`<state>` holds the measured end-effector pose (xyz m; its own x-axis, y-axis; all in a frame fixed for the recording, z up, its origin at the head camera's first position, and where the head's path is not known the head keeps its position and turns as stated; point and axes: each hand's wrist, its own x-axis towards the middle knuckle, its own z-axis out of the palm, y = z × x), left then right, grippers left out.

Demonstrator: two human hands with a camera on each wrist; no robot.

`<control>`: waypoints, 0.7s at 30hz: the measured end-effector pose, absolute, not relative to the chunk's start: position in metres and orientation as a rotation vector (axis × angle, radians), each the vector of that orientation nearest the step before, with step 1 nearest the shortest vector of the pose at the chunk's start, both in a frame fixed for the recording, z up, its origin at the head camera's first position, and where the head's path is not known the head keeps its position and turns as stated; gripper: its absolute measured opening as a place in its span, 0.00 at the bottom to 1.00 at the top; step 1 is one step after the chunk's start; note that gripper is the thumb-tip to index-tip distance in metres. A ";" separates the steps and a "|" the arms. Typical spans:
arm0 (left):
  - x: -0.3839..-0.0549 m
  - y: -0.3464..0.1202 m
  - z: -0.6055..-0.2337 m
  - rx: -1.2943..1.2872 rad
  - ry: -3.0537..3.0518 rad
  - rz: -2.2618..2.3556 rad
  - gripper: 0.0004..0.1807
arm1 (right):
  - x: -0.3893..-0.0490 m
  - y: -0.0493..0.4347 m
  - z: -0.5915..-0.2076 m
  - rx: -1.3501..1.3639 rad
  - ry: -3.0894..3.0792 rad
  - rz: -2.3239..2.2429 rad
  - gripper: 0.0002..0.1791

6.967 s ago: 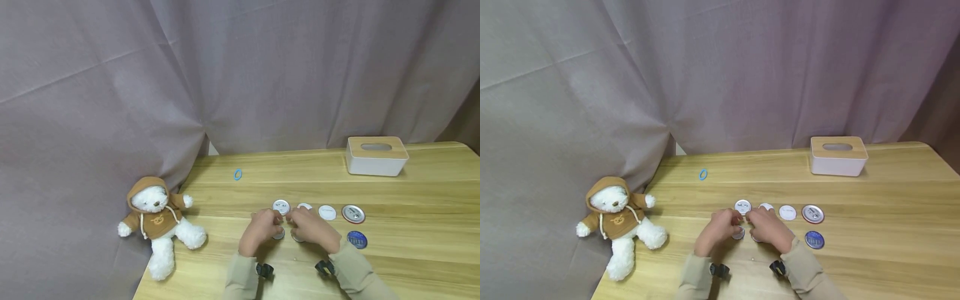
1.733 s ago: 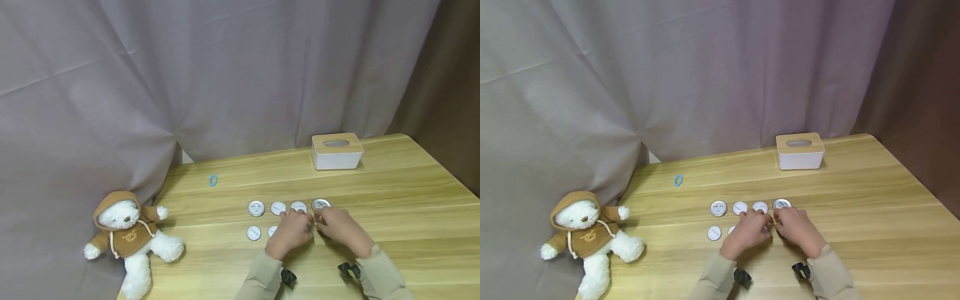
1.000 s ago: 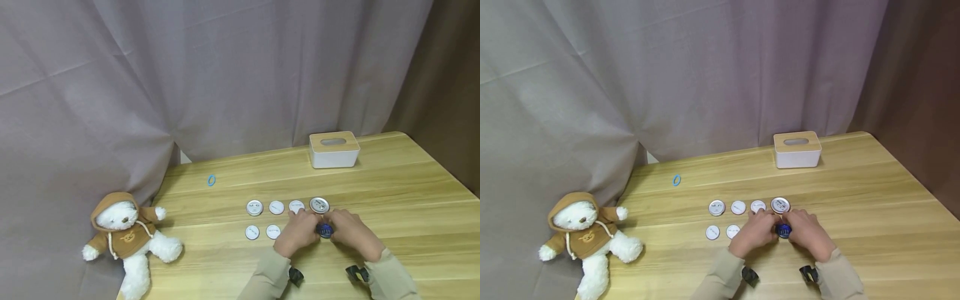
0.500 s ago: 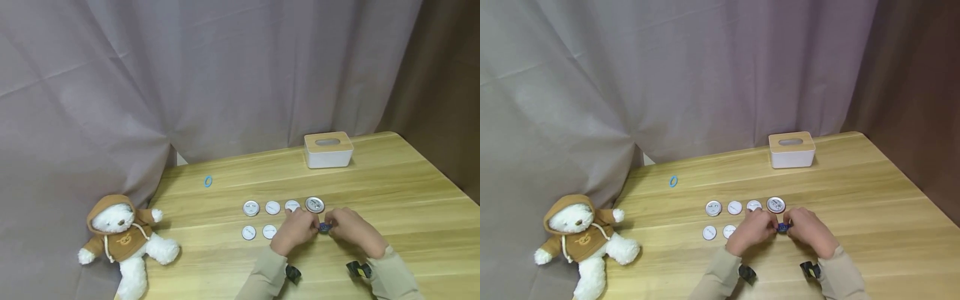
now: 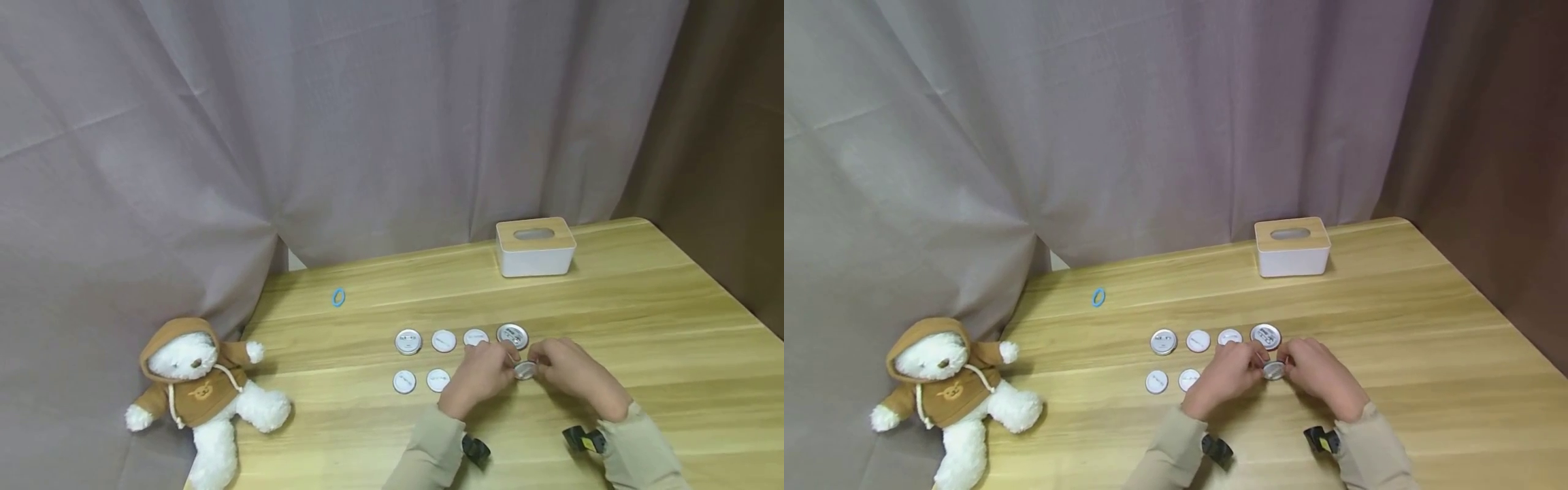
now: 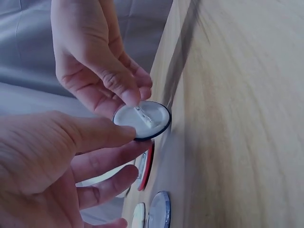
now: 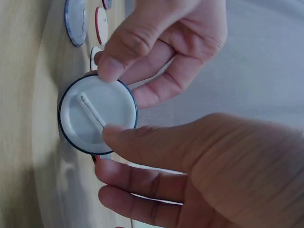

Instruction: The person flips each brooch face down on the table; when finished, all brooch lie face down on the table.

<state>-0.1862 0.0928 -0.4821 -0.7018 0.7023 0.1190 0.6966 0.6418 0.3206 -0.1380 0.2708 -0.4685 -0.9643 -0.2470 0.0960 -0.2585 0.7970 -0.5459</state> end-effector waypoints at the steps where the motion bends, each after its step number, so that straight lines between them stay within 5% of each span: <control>1: -0.186 0.094 -0.483 1.193 2.833 0.545 0.05 | -0.138 0.270 -0.470 0.405 -2.958 0.912 0.10; 21: -0.182 0.101 -0.488 1.174 2.893 0.353 0.05 | -0.143 0.267 -0.481 0.363 -3.019 0.834 0.11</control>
